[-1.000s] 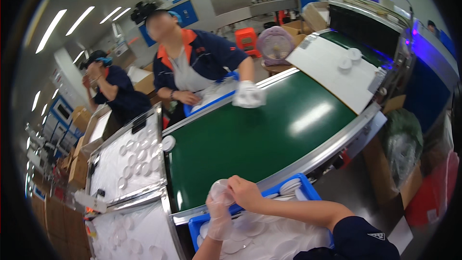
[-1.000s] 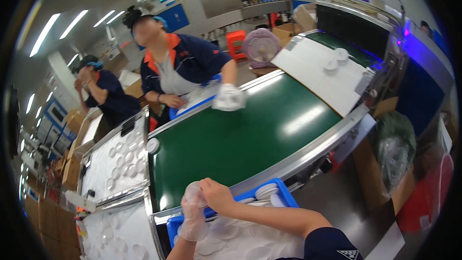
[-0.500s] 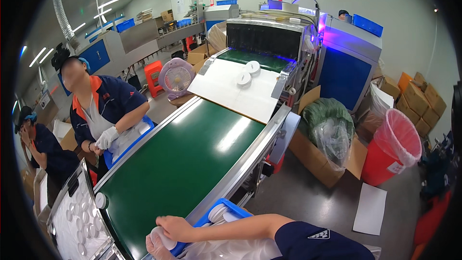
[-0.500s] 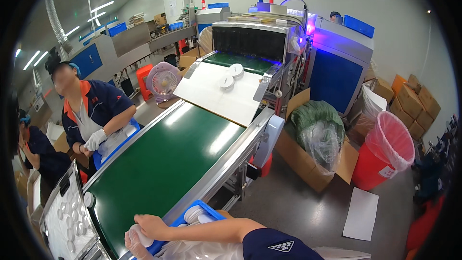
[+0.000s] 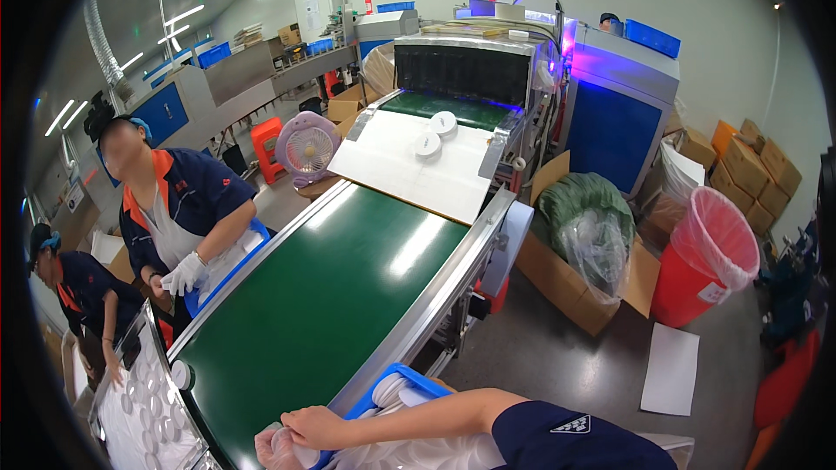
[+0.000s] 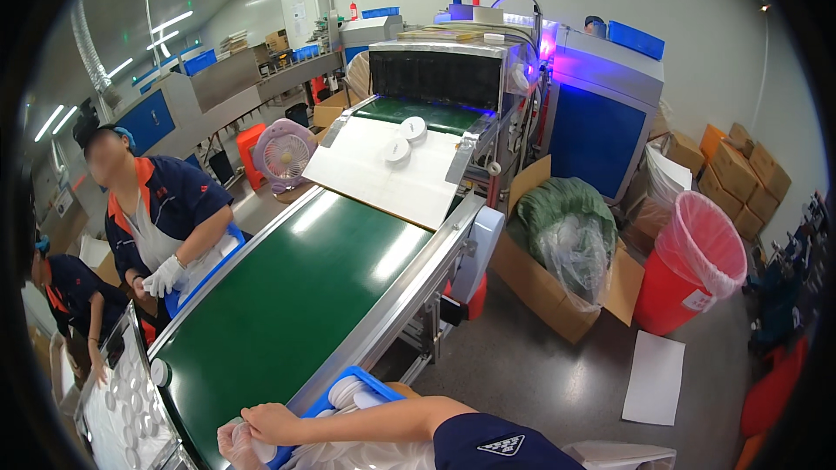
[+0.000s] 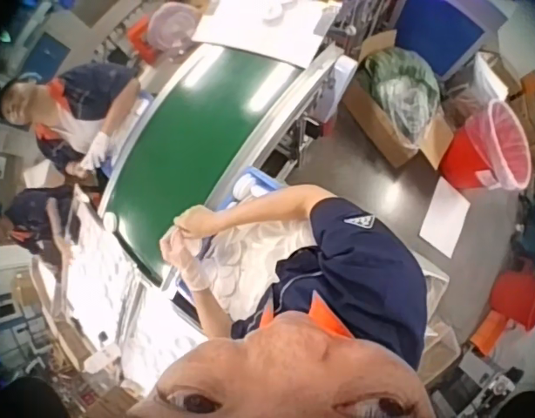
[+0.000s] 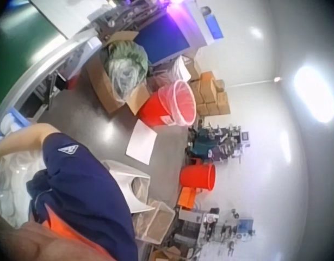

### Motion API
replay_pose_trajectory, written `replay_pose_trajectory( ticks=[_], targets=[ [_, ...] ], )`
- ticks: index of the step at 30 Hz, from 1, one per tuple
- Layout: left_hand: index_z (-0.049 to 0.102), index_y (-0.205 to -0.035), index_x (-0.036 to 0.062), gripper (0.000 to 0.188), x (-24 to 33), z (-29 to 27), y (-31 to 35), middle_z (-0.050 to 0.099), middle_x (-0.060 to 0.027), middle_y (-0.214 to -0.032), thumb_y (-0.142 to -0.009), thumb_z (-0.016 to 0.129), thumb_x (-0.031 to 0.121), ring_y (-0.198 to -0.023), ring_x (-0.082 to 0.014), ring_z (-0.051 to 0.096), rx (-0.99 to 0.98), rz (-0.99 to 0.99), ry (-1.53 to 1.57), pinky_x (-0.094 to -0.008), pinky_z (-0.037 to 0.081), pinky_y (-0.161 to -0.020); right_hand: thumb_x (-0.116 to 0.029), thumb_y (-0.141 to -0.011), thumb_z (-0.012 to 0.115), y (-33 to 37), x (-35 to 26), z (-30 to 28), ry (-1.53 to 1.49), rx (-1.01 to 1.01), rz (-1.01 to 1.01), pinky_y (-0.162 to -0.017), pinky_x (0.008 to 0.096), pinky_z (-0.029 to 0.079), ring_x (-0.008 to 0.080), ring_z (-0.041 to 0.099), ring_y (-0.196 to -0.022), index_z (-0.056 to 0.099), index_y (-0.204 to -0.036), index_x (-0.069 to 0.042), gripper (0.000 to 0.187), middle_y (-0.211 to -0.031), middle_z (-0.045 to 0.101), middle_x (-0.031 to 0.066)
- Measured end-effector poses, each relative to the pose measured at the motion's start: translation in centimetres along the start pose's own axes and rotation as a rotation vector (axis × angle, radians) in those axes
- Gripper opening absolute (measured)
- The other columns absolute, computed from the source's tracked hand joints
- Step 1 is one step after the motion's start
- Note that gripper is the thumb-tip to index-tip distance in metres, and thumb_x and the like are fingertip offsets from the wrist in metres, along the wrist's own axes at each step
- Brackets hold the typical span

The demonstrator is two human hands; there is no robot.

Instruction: The person sorts and stacks white plastic lids by hand, moving them from workstations onto a conveyor belt. The person wears protective gloves while handling the lids.

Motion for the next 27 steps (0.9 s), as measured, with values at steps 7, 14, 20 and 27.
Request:
replay_pose_trajectory(
  ticks=[7, 14, 20, 27],
  targets=[
    [0.057, -0.095, 0.0018, 0.024, 3.7, 1.3, 0.8, 0.057, -0.0134, -0.092, -0.076, 0.061, 0.016, -0.085, -0.0262, 0.055, 0.101, 0.554, -0.424, -0.0352, 0.045, -0.074, -0.012, -0.071, 0.052, -0.5, 1.5, -0.3, -0.069, 0.015, 0.138, -0.058, 0.0449, 0.045, 0.0373, 0.056, -0.066, 0.048, -0.076, 0.000, 0.013, -0.066, 0.056, 0.0195],
    [0.052, -0.080, 0.0057, 0.022, 3.7, 3.5, 1.8, 0.048, -0.0108, -0.069, -0.073, 0.062, 0.024, -0.060, -0.0293, 0.051, -0.192, 0.849, -0.849, -0.0394, 0.042, -0.055, -0.013, -0.073, 0.049, -1.1, 3.3, -0.7, -0.220, 0.101, 0.203, -0.058, 0.0437, 0.044, 0.0389, 0.056, -0.063, 0.051, -0.073, 0.000, 0.013, -0.067, 0.056, 0.0209],
    [0.048, -0.070, 0.0085, 0.015, 2.7, 3.7, 2.4, 0.047, -0.0069, -0.063, -0.070, 0.061, 0.016, -0.058, -0.0255, 0.051, -0.254, 0.649, -0.907, -0.0366, 0.041, -0.049, -0.015, -0.079, 0.050, -0.1, 2.7, -0.4, -0.187, 0.086, 0.138, -0.059, 0.0421, 0.046, 0.0372, 0.057, -0.066, 0.056, -0.081, 0.000, 0.017, -0.071, 0.058, 0.0209],
    [0.051, -0.073, 0.0079, 0.011, 1.8, 3.6, 1.4, 0.047, -0.0063, -0.065, -0.069, 0.060, 0.013, -0.060, -0.0250, 0.051, -0.174, 0.608, -0.903, -0.0364, 0.042, -0.050, -0.013, -0.079, 0.054, -0.2, 1.1, -2.9, -0.217, 0.155, 0.114, -0.061, 0.0357, 0.047, 0.0284, 0.058, -0.068, 0.060, -0.091, -0.003, 0.017, -0.082, 0.059, 0.0139]
  ],
)
Point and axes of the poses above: each hand's wrist, its own y-axis away from the middle knuckle, its own z-axis out of the palm, x = y × z, the point moved 6 cm from there along -y, towards the middle knuckle
